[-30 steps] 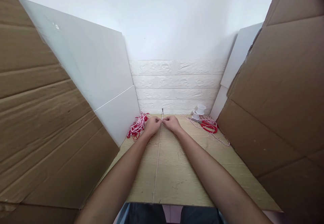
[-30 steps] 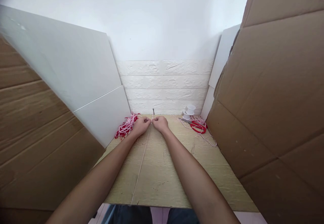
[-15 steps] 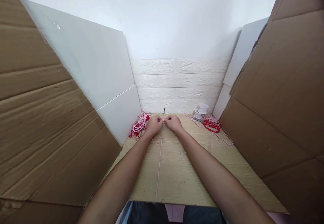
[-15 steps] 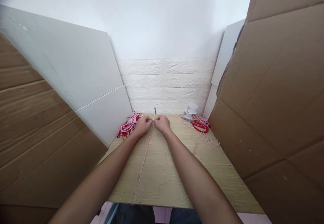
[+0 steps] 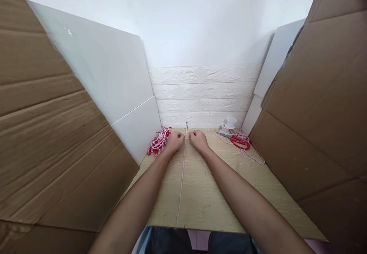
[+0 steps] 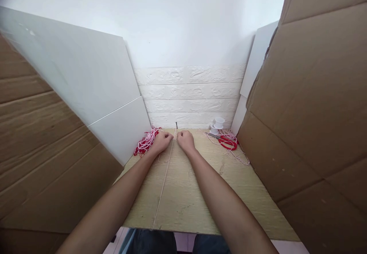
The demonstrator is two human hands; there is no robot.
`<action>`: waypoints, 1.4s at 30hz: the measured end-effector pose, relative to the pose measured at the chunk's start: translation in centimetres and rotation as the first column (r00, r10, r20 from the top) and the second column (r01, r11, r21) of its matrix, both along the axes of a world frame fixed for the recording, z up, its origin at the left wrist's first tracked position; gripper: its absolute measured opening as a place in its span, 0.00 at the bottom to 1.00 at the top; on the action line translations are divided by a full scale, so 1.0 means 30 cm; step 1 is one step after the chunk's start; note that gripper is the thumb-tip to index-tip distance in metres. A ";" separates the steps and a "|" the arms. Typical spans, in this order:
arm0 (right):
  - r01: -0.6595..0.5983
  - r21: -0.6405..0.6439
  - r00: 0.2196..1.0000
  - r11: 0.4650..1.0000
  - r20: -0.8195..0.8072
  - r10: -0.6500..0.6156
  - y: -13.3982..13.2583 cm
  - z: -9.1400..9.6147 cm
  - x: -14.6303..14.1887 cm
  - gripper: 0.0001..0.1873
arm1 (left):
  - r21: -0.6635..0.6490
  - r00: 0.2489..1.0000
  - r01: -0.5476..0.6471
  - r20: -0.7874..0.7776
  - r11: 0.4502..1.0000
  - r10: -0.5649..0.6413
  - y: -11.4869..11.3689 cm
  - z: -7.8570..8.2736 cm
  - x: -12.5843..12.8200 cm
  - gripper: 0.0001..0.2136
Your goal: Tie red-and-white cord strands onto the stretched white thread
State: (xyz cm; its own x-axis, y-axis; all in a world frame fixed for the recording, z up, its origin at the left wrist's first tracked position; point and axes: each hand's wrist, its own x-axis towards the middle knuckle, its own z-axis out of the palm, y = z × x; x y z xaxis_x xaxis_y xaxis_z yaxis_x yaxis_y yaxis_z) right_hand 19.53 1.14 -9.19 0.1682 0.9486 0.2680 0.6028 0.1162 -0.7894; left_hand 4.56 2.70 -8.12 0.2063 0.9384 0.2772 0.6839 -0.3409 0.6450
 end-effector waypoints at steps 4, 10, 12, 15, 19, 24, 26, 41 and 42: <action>0.000 0.083 1.000 0.997 0.006 0.000 -0.022 -0.001 0.006 0.18 | -0.001 1.000 0.026 -0.004 1.000 -0.026 -0.022 0.026 -0.012 0.12; -0.068 0.052 0.990 0.996 0.129 0.061 -0.015 -0.018 -0.001 0.10 | -0.026 0.998 0.064 -0.012 0.998 -0.064 -0.029 0.034 -0.026 0.09; -0.076 0.047 0.985 0.996 0.161 0.068 -0.010 -0.024 -0.004 0.08 | -0.025 0.997 0.075 -0.019 0.997 -0.076 -0.029 0.032 -0.028 0.09; -0.079 0.046 0.975 0.996 0.214 0.068 -0.007 -0.031 -0.005 0.07 | -0.015 0.996 0.071 -0.044 0.997 -0.072 -0.030 0.032 -0.027 0.09; -0.080 0.034 0.967 0.996 0.244 0.069 -0.008 -0.034 -0.003 0.06 | -0.014 0.997 0.043 -0.070 0.999 -0.044 -0.028 0.030 -0.025 0.08; 0.003 0.056 0.969 0.998 0.248 -0.017 -0.017 -0.030 0.000 0.07 | 0.010 0.998 -0.047 -0.041 0.999 0.048 -0.018 0.019 -0.027 0.06; 0.065 0.057 0.963 0.996 0.258 -0.078 -0.023 -0.026 0.002 0.07 | 0.032 0.996 -0.091 0.006 0.995 0.091 -0.013 0.014 -0.030 0.06; 0.005 0.029 0.981 1.000 0.191 -0.011 -0.022 -0.023 0.006 0.08 | 0.015 0.996 0.031 0.083 0.999 -0.032 -0.012 -0.002 -0.017 0.11; 0.001 0.031 0.981 1.000 0.192 -0.007 -0.023 -0.023 0.007 0.08 | 0.023 0.997 0.032 0.071 0.999 -0.033 -0.011 -0.003 -0.016 0.10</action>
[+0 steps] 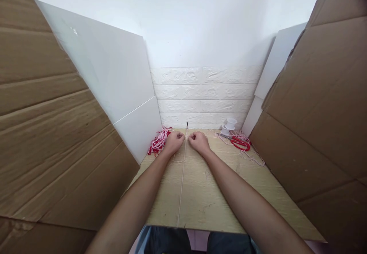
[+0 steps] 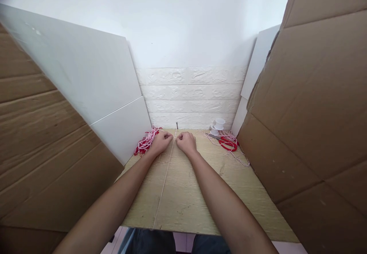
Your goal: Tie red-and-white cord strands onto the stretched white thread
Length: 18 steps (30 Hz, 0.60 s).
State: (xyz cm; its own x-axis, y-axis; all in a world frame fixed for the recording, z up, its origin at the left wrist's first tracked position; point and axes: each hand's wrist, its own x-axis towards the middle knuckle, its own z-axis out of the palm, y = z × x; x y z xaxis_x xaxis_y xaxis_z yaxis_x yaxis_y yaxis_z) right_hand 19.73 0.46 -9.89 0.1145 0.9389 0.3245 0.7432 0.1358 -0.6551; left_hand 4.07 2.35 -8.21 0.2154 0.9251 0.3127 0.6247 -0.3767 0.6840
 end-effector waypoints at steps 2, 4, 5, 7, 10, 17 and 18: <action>0.002 0.001 1.000 1.000 -0.002 -0.002 -0.003 0.001 0.000 0.07 | 0.022 0.999 -0.020 -0.033 1.000 0.021 0.002 -0.001 -0.001 0.09; 0.013 -0.005 1.000 1.000 -0.012 -0.013 -0.005 0.003 -0.001 0.07 | 0.041 0.997 -0.056 -0.051 0.998 0.058 0.004 -0.002 -0.004 0.09; 0.020 -0.009 1.000 1.000 -0.018 -0.021 -0.006 0.004 -0.002 0.07 | 0.048 0.996 -0.073 -0.052 0.996 0.075 0.006 -0.003 -0.006 0.08; 0.035 -0.018 0.999 0.999 -0.029 -0.035 -0.007 0.007 -0.003 0.07 | 0.052 0.995 -0.090 -0.041 0.995 0.092 0.007 -0.004 -0.008 0.08; 0.041 -0.023 0.998 0.999 -0.036 -0.042 -0.006 0.011 -0.005 0.07 | 0.032 0.996 -0.088 0.008 0.996 0.088 0.007 -0.005 -0.007 0.08; -0.044 -0.062 0.997 0.997 -0.065 0.040 -0.002 0.017 0.003 0.09 | 0.051 1.000 -0.012 -0.001 0.999 0.012 0.000 -0.006 0.002 0.12; -0.050 -0.063 0.997 0.997 -0.069 0.046 -0.002 0.016 0.004 0.09 | 0.065 1.000 -0.001 -0.018 0.998 0.003 0.000 -0.006 0.002 0.12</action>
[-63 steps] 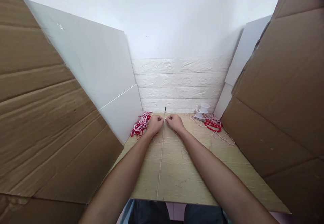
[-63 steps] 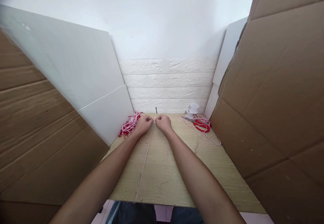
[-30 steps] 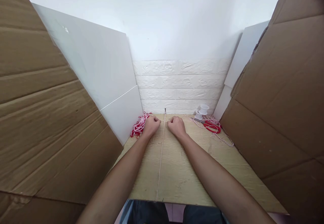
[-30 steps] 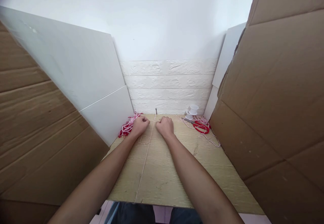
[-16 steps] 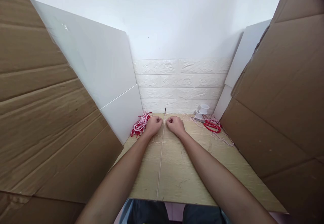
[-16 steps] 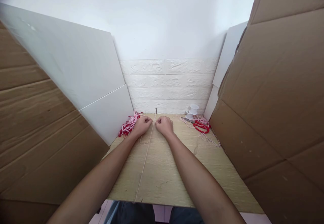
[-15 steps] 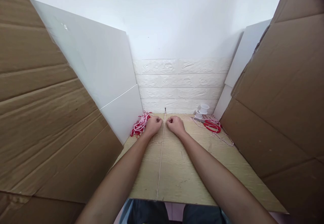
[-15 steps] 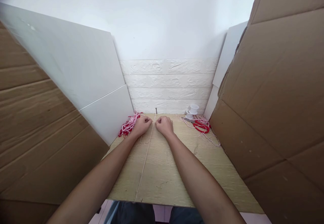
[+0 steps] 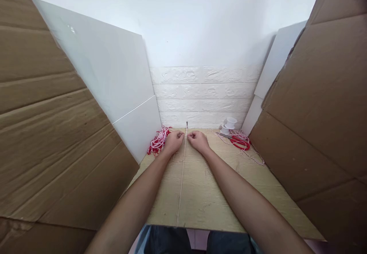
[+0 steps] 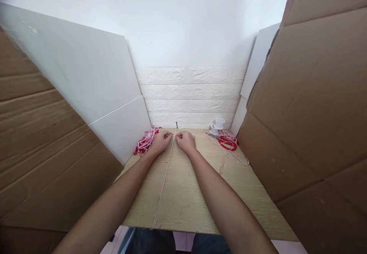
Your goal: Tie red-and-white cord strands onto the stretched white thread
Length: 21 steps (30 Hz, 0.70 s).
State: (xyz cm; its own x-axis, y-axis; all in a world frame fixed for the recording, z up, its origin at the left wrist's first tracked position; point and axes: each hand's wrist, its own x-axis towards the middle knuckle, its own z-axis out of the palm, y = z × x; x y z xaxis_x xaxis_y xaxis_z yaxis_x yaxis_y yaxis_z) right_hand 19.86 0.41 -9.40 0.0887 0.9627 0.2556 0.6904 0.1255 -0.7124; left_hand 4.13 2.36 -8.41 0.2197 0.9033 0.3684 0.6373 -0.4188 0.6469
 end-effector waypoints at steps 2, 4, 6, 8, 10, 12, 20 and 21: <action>0.001 0.006 1.000 1.000 0.002 -0.001 0.000 -0.003 0.000 0.09 | 0.018 0.999 -0.005 -0.031 1.000 0.006 0.002 -0.002 -0.001 0.11; 0.010 0.018 1.000 1.000 0.009 -0.010 0.002 -0.006 0.000 0.09 | 0.020 0.998 -0.028 -0.047 0.999 0.029 0.005 -0.004 -0.001 0.11; 0.021 0.026 1.000 0.999 0.012 -0.021 0.005 -0.011 -0.001 0.09 | 0.017 0.997 -0.048 -0.053 0.999 0.049 0.008 -0.006 0.000 0.10; 0.031 0.029 0.999 0.999 0.013 -0.032 0.009 -0.015 -0.001 0.08 | 0.015 0.996 -0.065 -0.063 0.998 0.066 0.010 -0.006 0.001 0.10; 0.040 0.030 0.999 0.999 0.011 -0.040 0.013 -0.018 -0.001 0.08 | 0.016 0.994 -0.077 -0.076 0.997 0.078 0.012 -0.007 0.001 0.10; 0.045 0.030 0.999 0.999 0.006 -0.045 0.016 -0.021 -0.001 0.08 | 0.016 0.993 -0.083 -0.088 0.996 0.084 0.012 -0.007 0.001 0.10; 0.055 0.035 0.998 0.998 0.004 -0.055 0.018 -0.024 -0.001 0.07 | 0.024 0.988 -0.104 -0.113 0.994 0.106 0.012 -0.012 0.001 0.09; 0.057 0.035 0.998 0.998 0.005 -0.057 0.019 -0.025 -0.001 0.07 | 0.025 0.988 -0.107 -0.111 0.994 0.109 0.012 -0.013 0.001 0.09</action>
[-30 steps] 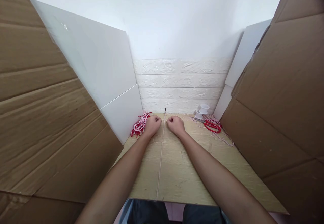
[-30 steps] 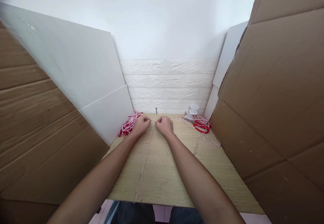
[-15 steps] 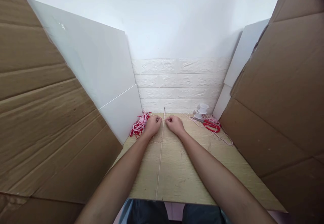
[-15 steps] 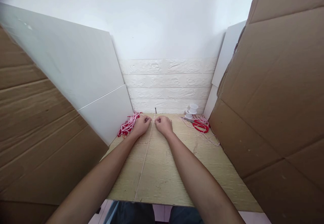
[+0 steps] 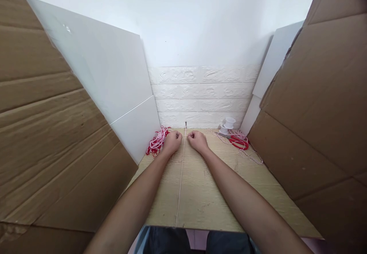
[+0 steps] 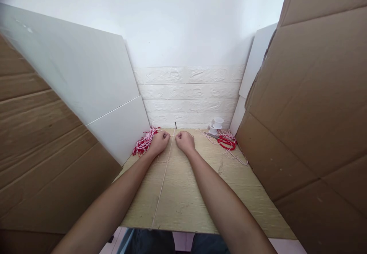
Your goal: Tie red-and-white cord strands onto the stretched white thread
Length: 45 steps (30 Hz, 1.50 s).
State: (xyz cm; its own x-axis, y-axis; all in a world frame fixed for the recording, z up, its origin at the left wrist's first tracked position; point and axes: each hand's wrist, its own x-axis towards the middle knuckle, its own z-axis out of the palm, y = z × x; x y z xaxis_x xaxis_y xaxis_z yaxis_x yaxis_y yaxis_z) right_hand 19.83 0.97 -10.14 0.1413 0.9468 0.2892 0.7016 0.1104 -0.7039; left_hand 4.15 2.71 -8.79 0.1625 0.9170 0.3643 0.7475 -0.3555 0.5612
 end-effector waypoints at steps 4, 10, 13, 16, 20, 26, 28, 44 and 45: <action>0.007 0.008 1.000 1.000 0.005 -0.007 -0.001 0.000 0.002 0.06 | -0.005 1.000 -0.008 0.007 1.000 0.008 0.002 -0.002 0.000 0.08; 0.003 0.012 1.000 1.000 -0.004 -0.003 -0.004 0.002 0.004 0.06 | -0.005 1.000 -0.005 -0.009 1.000 0.005 0.003 0.001 0.001 0.09; 0.008 0.013 1.000 1.000 0.000 -0.008 -0.001 0.001 0.006 0.06 | -0.010 1.000 -0.005 -0.017 1.000 0.004 0.002 0.004 0.001 0.09; 0.003 0.009 1.000 1.000 0.003 -0.003 0.003 -0.001 0.008 0.06 | -0.009 0.999 -0.011 -0.030 1.000 0.010 0.002 0.005 0.002 0.09; 0.008 0.004 1.000 1.000 0.010 -0.008 0.008 -0.003 0.007 0.06 | -0.007 0.999 -0.028 -0.044 1.000 0.028 0.003 0.003 0.003 0.09; -0.007 -0.023 1.000 1.000 0.024 0.007 0.007 0.003 0.012 0.07 | -0.003 0.998 -0.014 -0.062 1.000 0.013 0.000 0.006 -0.004 0.10; -0.021 -0.035 1.000 0.999 0.009 0.021 0.004 0.011 0.015 0.08 | -0.004 0.998 0.003 -0.066 1.000 -0.003 -0.004 0.012 -0.006 0.10; -0.104 0.106 0.981 0.989 -0.154 0.120 -0.047 0.066 0.148 0.12 | 0.085 0.935 -0.041 -0.348 0.996 0.068 -0.056 0.060 0.008 0.10; -0.115 0.100 0.970 0.988 -0.202 0.133 -0.065 0.075 0.158 0.12 | 0.081 0.938 -0.049 -0.339 0.996 0.074 -0.055 0.060 0.009 0.10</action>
State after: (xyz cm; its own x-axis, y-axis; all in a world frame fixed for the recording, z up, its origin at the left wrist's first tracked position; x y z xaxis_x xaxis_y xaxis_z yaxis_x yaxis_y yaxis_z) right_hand 24.57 -0.99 -7.89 0.0903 0.9332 0.3477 0.5179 0.2542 -0.8168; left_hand 4.43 1.05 -6.98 0.2327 0.9033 0.3603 0.9113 -0.3320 0.2437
